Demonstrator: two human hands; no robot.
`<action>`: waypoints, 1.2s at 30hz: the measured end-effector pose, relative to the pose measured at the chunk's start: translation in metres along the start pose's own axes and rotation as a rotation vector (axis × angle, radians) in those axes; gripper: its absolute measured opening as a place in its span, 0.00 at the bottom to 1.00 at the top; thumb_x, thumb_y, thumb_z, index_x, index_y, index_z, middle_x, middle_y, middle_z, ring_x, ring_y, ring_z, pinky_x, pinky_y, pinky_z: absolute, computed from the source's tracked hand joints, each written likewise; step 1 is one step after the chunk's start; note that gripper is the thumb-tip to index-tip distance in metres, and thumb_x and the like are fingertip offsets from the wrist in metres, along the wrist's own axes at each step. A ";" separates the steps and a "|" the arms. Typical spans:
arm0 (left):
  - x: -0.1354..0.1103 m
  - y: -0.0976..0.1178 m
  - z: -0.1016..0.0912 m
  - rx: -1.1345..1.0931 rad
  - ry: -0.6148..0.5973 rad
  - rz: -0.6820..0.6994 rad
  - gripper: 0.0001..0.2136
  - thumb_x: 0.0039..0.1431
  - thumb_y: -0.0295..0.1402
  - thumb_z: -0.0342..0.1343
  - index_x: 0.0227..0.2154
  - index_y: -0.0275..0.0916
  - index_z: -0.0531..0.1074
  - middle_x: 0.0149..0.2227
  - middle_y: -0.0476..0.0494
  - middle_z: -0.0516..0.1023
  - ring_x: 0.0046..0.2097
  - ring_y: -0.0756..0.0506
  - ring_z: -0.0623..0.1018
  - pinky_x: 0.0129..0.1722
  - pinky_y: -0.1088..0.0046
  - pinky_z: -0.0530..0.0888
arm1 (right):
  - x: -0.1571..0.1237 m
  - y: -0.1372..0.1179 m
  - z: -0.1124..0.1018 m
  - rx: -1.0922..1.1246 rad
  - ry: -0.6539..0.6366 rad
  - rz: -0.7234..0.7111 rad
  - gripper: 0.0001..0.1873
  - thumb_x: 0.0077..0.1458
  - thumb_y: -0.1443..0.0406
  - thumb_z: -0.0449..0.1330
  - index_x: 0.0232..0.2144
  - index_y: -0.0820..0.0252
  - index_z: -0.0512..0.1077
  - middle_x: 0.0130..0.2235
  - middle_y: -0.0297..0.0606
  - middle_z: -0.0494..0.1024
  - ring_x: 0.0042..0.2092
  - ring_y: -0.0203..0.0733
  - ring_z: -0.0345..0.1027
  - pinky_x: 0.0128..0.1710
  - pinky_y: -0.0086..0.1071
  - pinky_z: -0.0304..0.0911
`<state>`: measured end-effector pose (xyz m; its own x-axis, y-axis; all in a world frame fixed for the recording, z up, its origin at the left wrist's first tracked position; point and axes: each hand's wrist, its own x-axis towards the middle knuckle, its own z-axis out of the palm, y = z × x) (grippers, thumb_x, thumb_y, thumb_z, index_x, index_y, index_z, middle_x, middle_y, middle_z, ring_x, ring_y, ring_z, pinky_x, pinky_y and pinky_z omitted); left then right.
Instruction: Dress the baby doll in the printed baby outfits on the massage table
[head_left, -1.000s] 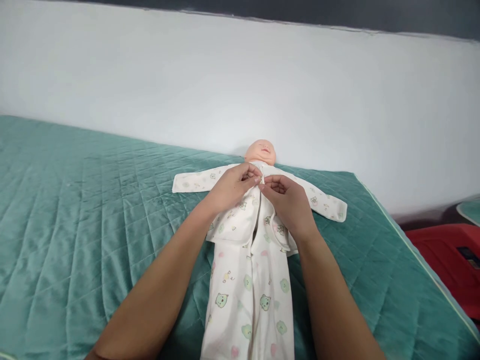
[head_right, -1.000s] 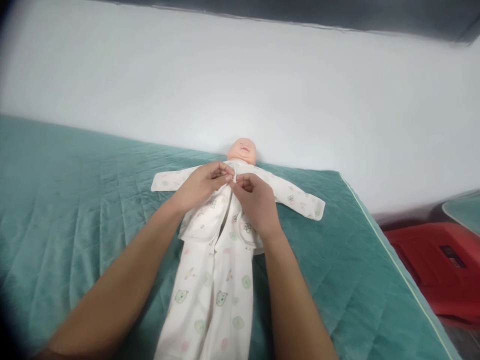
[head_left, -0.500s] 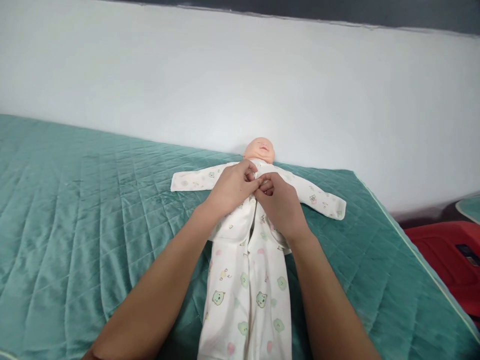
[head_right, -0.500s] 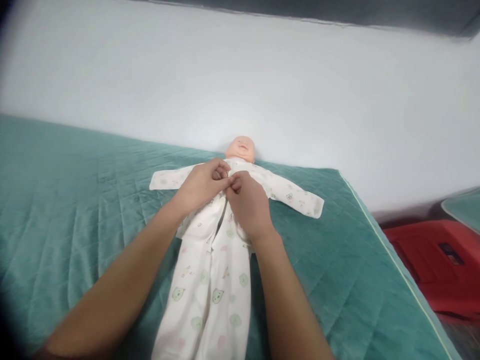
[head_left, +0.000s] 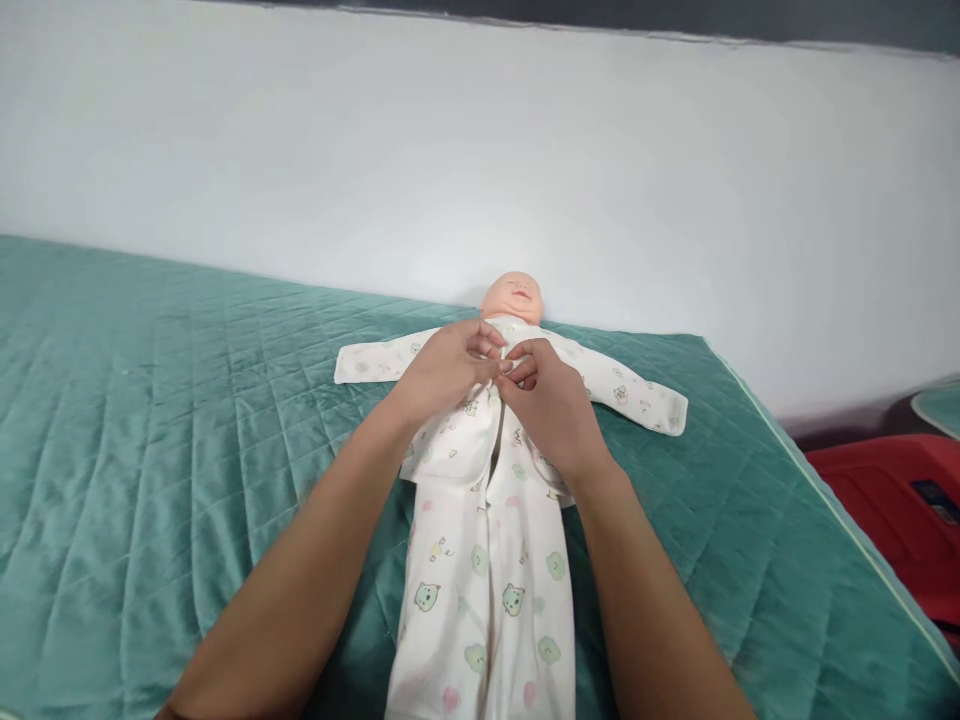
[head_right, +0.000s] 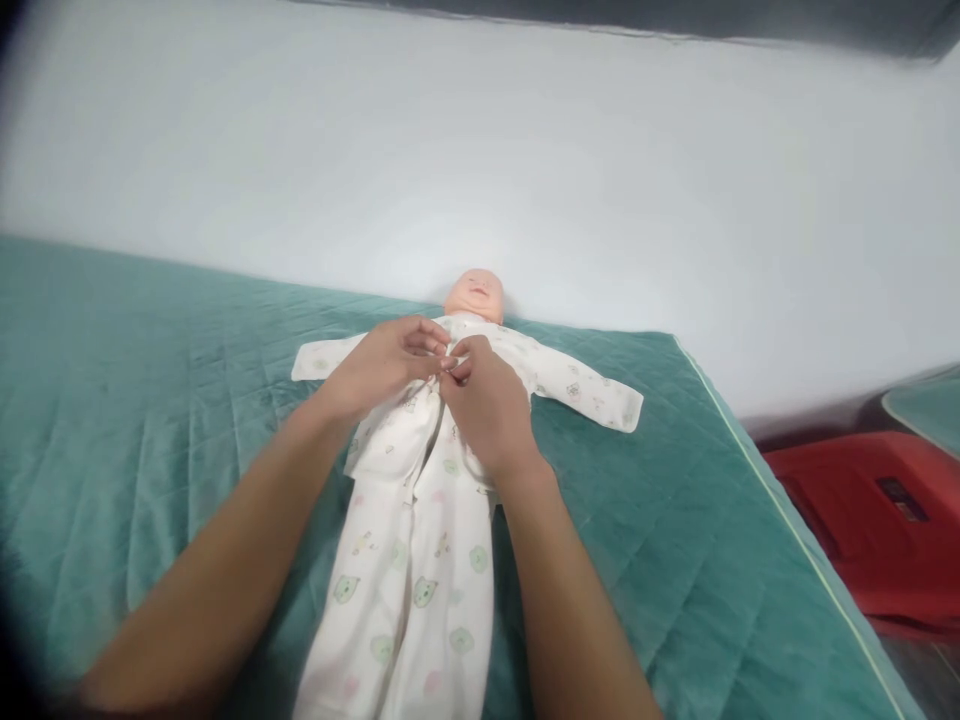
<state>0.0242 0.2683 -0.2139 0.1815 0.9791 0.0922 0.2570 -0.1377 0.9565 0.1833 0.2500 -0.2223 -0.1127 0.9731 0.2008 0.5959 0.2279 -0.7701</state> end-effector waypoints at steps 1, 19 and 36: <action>0.000 -0.001 -0.001 -0.026 -0.009 0.003 0.12 0.52 0.34 0.64 0.39 0.39 0.73 0.39 0.45 0.78 0.33 0.50 0.76 0.31 0.74 0.70 | 0.000 0.000 0.000 0.000 0.001 -0.007 0.10 0.55 0.64 0.60 0.40 0.53 0.68 0.31 0.28 0.78 0.32 0.37 0.68 0.33 0.31 0.56; -0.002 0.003 -0.003 0.019 -0.032 0.018 0.11 0.54 0.28 0.57 0.41 0.39 0.72 0.37 0.46 0.78 0.32 0.51 0.75 0.29 0.76 0.69 | -0.001 0.000 -0.004 0.007 -0.009 -0.004 0.13 0.56 0.62 0.60 0.45 0.53 0.68 0.34 0.31 0.77 0.34 0.38 0.69 0.34 0.32 0.58; -0.031 0.016 0.003 0.206 -0.089 0.083 0.06 0.59 0.35 0.55 0.34 0.39 0.73 0.31 0.49 0.76 0.28 0.51 0.73 0.30 0.74 0.67 | -0.037 -0.025 -0.024 -0.600 -0.139 0.027 0.15 0.63 0.60 0.54 0.25 0.56 0.57 0.30 0.41 0.71 0.28 0.39 0.58 0.28 0.33 0.45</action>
<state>0.0254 0.2358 -0.2018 0.2903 0.9474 0.1345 0.4243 -0.2534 0.8694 0.1922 0.2074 -0.1962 -0.1695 0.9828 0.0738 0.9391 0.1838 -0.2903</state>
